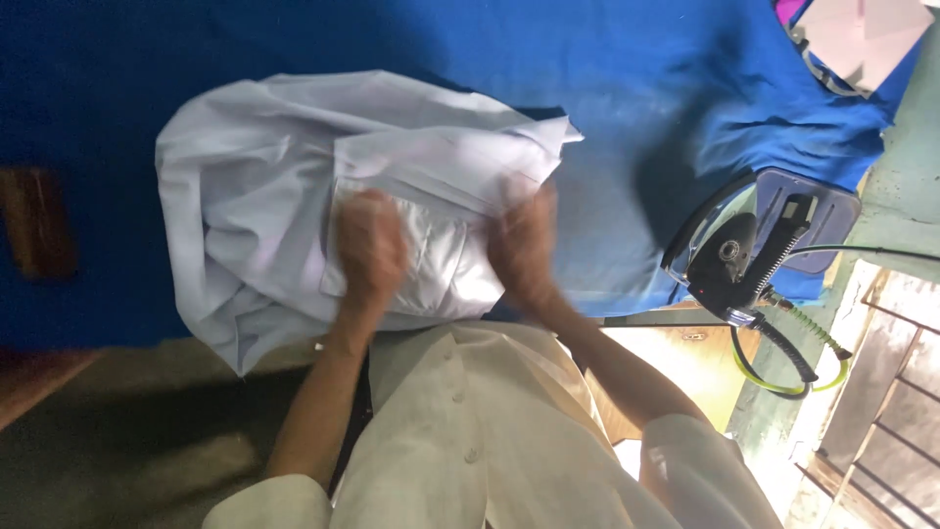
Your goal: The person irons a white shirt on a blue-covered ironing board using a steam iron. They repeatedly smooth and reposition the shirt, using a wooden block to press seams while ironing different sections.
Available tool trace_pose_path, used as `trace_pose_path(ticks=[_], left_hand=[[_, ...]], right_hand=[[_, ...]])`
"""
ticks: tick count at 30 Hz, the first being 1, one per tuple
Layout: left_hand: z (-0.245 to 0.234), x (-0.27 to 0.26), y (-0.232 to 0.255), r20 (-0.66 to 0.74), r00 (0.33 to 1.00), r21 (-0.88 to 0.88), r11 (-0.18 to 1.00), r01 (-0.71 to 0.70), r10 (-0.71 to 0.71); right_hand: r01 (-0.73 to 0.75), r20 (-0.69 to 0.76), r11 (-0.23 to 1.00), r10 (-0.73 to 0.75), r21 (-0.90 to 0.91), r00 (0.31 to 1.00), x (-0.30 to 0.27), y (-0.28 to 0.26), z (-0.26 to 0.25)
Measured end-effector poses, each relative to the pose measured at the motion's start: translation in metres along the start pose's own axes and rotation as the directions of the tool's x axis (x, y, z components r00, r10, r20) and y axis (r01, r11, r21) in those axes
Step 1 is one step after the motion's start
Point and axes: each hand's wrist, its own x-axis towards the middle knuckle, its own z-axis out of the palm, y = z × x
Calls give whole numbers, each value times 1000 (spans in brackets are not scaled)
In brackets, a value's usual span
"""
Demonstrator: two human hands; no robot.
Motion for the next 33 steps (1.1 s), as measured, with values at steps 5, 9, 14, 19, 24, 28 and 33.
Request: trace_pose_path(ticks=[5, 9, 14, 19, 24, 28, 33], left_hand=[[3, -25, -11, 254, 940, -111, 973, -204, 226], [-8, -7, -33, 210, 972, -104, 991, -83, 103], [-18, -3, -22, 81, 994, -182, 979, 87, -73], [-41, -31, -13, 49, 943, -119, 936, 333, -329], [-50, -24, -7, 77, 881, -71, 879, 472, -467], [-31, -20, -19, 158, 868, -109, 866, 489, -471], [-15, -3, -22, 241, 899, -219, 882, 417, -366]], right_hand=[[524, -248, 713, -463, 466, 851, -53, -10, 39], [455, -163, 727, -438, 514, 884, -67, 12, 33], [164, -401, 986, -145, 13, 905, -88, 90, 74], [-396, -574, 905, 245, -154, 782, -52, 250, 55], [-615, 299, 678, 538, 403, 788, -31, 346, -8], [-504, 345, 322, 440, 801, 829, -22, 334, -8], [-566, 471, 64, 482, 822, 739, -39, 297, -11]])
